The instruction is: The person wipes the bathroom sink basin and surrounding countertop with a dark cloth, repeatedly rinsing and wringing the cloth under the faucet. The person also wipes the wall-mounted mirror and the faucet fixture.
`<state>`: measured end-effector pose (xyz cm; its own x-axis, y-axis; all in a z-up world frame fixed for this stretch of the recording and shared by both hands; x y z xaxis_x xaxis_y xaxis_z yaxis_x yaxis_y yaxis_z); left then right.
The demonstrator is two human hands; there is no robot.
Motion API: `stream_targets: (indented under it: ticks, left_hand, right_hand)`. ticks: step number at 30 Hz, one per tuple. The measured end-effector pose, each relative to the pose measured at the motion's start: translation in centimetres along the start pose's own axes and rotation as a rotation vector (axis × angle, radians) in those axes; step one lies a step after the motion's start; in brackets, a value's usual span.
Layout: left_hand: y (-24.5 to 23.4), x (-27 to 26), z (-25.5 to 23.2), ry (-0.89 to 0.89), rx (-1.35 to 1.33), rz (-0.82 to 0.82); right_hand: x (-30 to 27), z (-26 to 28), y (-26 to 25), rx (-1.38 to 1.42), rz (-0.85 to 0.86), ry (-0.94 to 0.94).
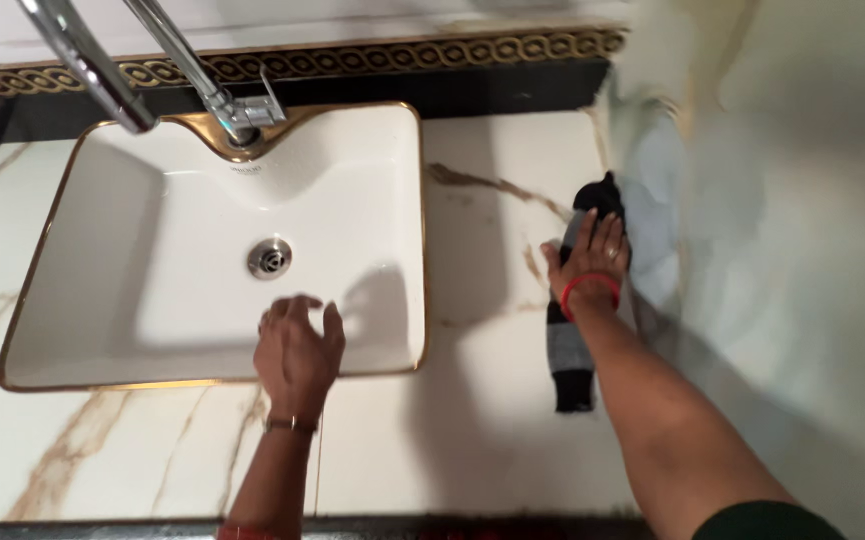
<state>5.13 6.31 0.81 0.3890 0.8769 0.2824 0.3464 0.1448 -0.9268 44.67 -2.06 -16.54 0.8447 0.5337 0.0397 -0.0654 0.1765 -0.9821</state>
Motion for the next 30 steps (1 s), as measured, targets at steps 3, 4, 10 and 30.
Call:
stream_targets:
  ticks: [3, 4, 10, 30]
  left_hand:
    - [0.1, 0.0, -0.7, -0.073, 0.005, -0.034]
    - [0.0, -0.1, -0.9, -0.076, 0.006, -0.067]
    - [-0.3, 0.5, -1.0, -0.160, -0.132, -0.121]
    - [-0.7, 1.2, -1.3, -0.146, -0.122, -0.044]
  right_hand:
    - [7.4, 2.6, 1.0, -0.078, -0.007, -0.063]
    - [9.7, 3.6, 1.3, -0.121, -0.014, -0.087]
    - [18.8, 9.0, 1.5, -0.130, 0.112, -0.055]
    - [14.6, 25.4, 2.1, -0.082, -0.002, -1.245]
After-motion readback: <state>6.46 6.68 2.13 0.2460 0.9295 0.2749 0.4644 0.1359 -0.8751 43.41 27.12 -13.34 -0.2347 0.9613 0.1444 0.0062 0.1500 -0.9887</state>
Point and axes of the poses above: each hand's wrist, its own x-axis towards the middle knuckle, its own y-axis out of the palm, z = x × y, the point moved 1 cm from there along x, towards the middle knuckle, and after that the axes turned 13 degrees about y, right-handed, at the moved point
